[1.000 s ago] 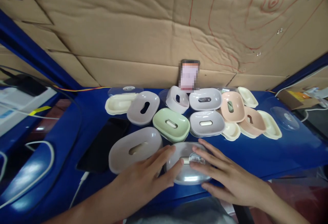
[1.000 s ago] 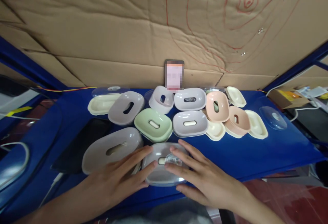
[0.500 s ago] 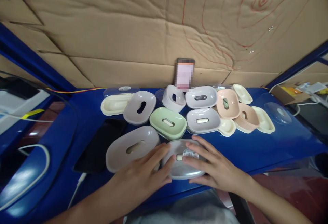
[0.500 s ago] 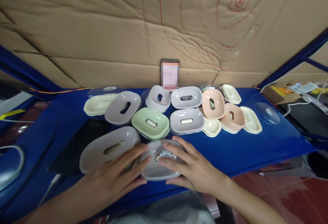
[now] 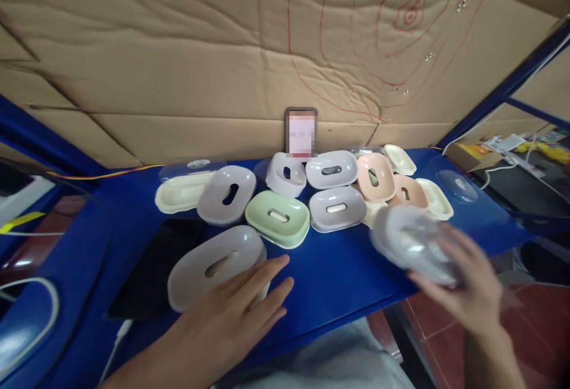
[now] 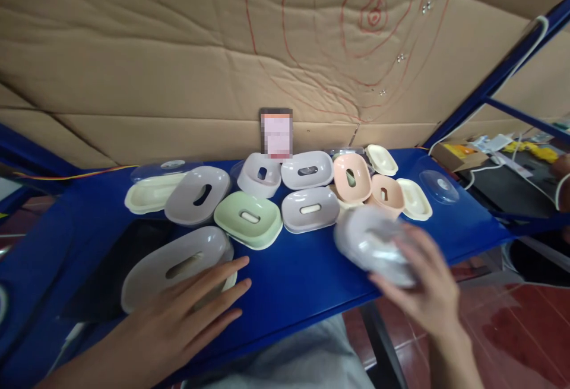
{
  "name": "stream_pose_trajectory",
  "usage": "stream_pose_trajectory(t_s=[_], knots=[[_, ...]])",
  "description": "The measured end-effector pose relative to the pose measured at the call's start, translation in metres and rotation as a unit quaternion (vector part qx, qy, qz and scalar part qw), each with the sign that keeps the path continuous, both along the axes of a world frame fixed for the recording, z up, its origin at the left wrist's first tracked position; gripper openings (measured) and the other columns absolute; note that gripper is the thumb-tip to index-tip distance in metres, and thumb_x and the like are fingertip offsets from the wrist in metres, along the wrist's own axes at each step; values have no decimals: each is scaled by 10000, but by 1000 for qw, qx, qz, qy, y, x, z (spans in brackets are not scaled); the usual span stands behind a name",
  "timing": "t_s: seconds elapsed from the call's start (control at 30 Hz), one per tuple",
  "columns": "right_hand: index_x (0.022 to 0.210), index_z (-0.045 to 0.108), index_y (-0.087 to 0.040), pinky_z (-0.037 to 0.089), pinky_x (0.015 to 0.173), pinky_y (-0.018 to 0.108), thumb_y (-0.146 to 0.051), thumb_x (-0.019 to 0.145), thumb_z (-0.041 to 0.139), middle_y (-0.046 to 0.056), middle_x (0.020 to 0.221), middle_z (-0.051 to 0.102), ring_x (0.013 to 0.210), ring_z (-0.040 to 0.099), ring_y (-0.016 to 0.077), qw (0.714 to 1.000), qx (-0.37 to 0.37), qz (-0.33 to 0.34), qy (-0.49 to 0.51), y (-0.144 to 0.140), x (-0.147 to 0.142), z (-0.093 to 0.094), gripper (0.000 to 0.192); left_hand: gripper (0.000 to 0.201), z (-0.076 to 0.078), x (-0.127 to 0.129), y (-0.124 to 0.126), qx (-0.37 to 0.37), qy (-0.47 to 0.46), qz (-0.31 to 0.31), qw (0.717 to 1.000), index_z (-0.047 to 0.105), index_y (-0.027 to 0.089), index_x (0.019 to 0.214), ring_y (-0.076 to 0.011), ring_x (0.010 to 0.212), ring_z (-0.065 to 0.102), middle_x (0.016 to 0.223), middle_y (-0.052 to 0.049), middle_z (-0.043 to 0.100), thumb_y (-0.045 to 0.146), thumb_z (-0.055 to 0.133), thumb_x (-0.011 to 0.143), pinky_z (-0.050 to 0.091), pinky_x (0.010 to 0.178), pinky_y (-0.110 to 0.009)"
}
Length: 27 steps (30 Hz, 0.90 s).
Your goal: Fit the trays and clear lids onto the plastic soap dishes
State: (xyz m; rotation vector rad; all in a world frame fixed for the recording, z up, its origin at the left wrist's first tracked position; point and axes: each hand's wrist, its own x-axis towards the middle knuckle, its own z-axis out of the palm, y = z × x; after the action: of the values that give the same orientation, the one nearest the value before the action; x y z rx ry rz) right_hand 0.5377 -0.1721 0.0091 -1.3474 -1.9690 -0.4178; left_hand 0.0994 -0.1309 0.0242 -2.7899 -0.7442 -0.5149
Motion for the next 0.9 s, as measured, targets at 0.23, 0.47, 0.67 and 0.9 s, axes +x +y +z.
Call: stream_pose_trajectory(t_s=[0.23, 0.47, 0.67, 0.9], knots=[[1399, 748, -207, 513, 1124, 619, -858, 760, 722, 232, 1413, 690, 1305, 655, 494, 906, 110, -402, 72, 3, 139, -37, 913, 312, 2, 1, 4, -25, -41, -16, 999, 743, 214, 1237, -230, 1273, 698, 1408, -80, 727, 142, 470, 1105, 580, 1066, -409], [1423, 684, -222, 437, 1103, 709, -882, 808, 581, 240, 1483, 621, 1378, 578, 492, 898, 2, -435, 59, 39, 164, -59, 908, 305, 3, -1, 13, 54, -23, 89, 994, 716, 205, 1264, -292, 1208, 713, 1334, -116, 749, 221, 449, 1117, 517, 1042, -492], [1581, 515, -257, 399, 1132, 740, -664, 982, 590, 219, 1589, 555, 1479, 506, 464, 948, 48, -314, -1, 64, 91, -14, 729, 442, 5, -11, 16, 70, 12, 233, 970, 688, 147, 1234, -308, 853, 720, 1051, -131, 762, 522, 501, 1093, 524, 783, -458], [1593, 512, -281, 464, 1196, 565, -346, 1074, 624, 122, 1487, 674, 1401, 622, 305, 966, -176, 145, -125, 88, -61, 11, 535, 281, -2, -9, 17, 12, -27, 200, 979, 661, 207, 1282, -298, 997, 731, 1122, -104, 770, 371, 545, 1085, 519, 880, -445]])
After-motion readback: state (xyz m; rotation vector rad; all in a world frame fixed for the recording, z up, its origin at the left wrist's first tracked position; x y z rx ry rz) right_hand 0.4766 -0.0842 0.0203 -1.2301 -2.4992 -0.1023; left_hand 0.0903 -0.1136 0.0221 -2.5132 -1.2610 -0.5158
